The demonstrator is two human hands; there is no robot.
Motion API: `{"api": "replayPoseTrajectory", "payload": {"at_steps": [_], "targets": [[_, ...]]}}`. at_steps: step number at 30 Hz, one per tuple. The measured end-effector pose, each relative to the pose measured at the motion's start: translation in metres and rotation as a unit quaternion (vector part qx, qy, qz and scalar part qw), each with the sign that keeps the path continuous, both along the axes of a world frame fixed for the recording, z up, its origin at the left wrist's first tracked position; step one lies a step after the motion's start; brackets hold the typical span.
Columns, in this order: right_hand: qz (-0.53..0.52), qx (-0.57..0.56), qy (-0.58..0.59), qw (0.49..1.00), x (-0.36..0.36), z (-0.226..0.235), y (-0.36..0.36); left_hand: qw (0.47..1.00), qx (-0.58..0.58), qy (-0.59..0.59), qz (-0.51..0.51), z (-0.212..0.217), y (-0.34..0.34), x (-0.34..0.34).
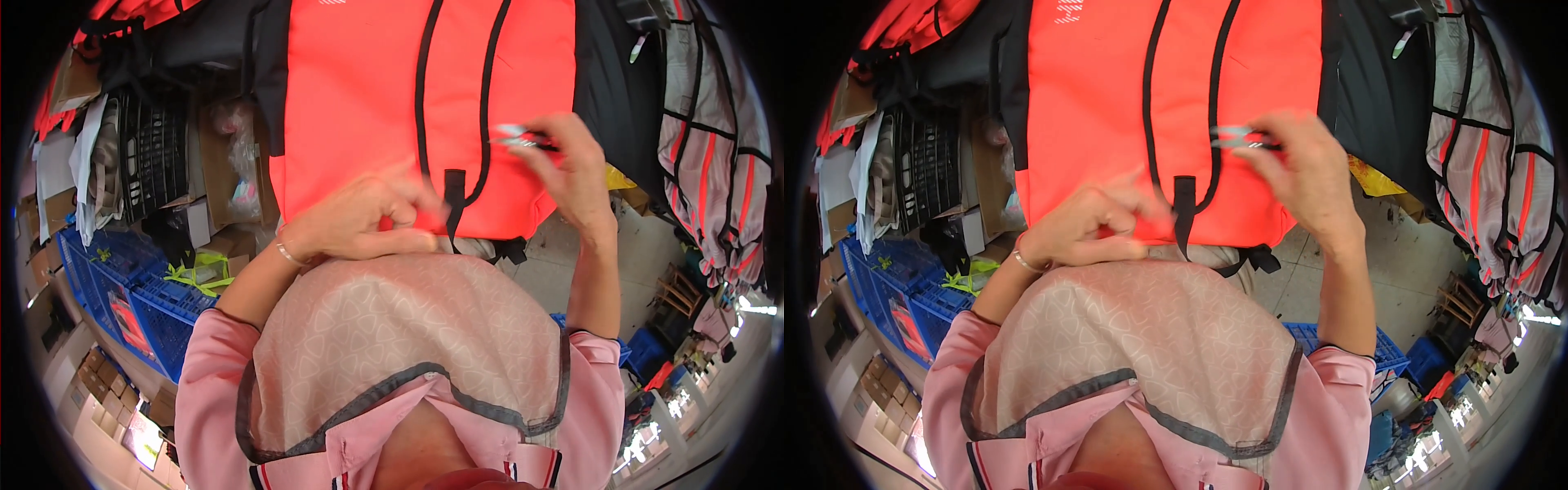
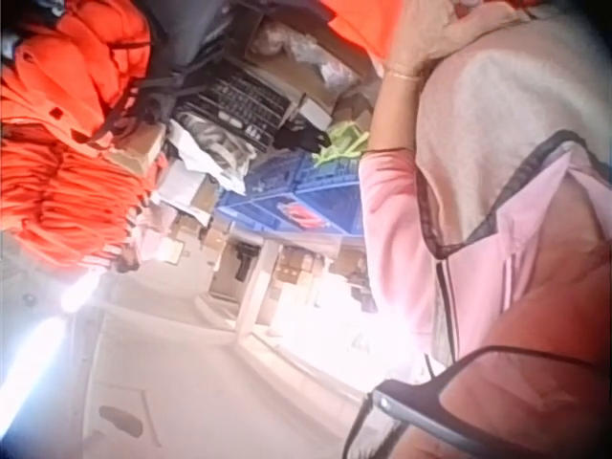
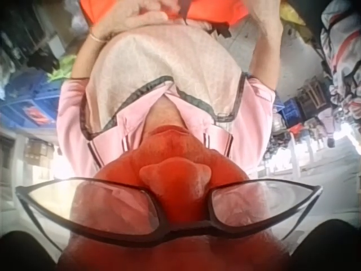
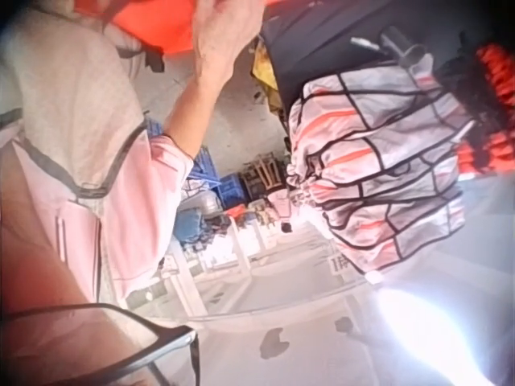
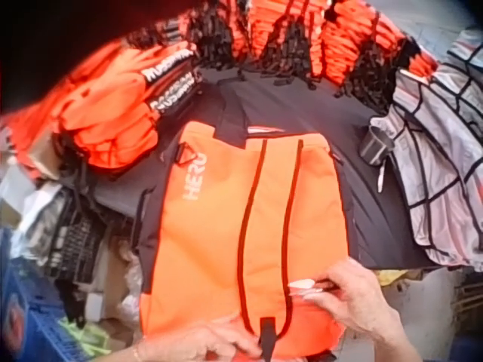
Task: Inspecting and trimming loose threads from pink and black backpacks and laptop sleeves.
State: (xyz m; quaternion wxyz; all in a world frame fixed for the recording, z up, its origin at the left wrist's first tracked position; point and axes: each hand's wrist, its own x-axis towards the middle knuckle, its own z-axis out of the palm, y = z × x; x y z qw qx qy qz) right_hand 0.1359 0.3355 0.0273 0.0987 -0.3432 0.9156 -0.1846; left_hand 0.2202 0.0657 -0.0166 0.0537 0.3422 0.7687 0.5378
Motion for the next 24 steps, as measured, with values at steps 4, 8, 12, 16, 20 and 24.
{"api": "replayPoseTrajectory", "payload": {"at_steps": [4,8,12,16,20,24], "targets": [[-0.264,-0.274,0.008,0.925,0.006,-0.018,0.014,0.931,0.005,-0.361,-0.054,0.019,-0.008,-0.004],[-0.335,-0.366,-0.127,0.859,0.02,-0.024,0.017,0.941,-0.288,0.179,0.025,-0.006,0.025,-0.03],[-0.245,-0.341,-0.126,0.899,0.036,-0.003,0.003,0.906,-0.329,0.263,-0.045,-0.027,0.023,-0.059],[-0.165,-0.287,-0.131,0.934,0.037,0.013,-0.013,0.974,-0.206,0.09,-0.003,-0.019,0.032,-0.082],[-0.293,-0.295,-0.175,0.892,0.02,-0.005,-0.014,0.992,-0.123,0.004,0.019,-0.012,0.04,-0.094],[-0.252,-0.428,-0.294,0.817,-0.008,-0.026,-0.009,0.983,-0.019,-0.184,-0.011,-0.007,0.039,-0.095]]}}
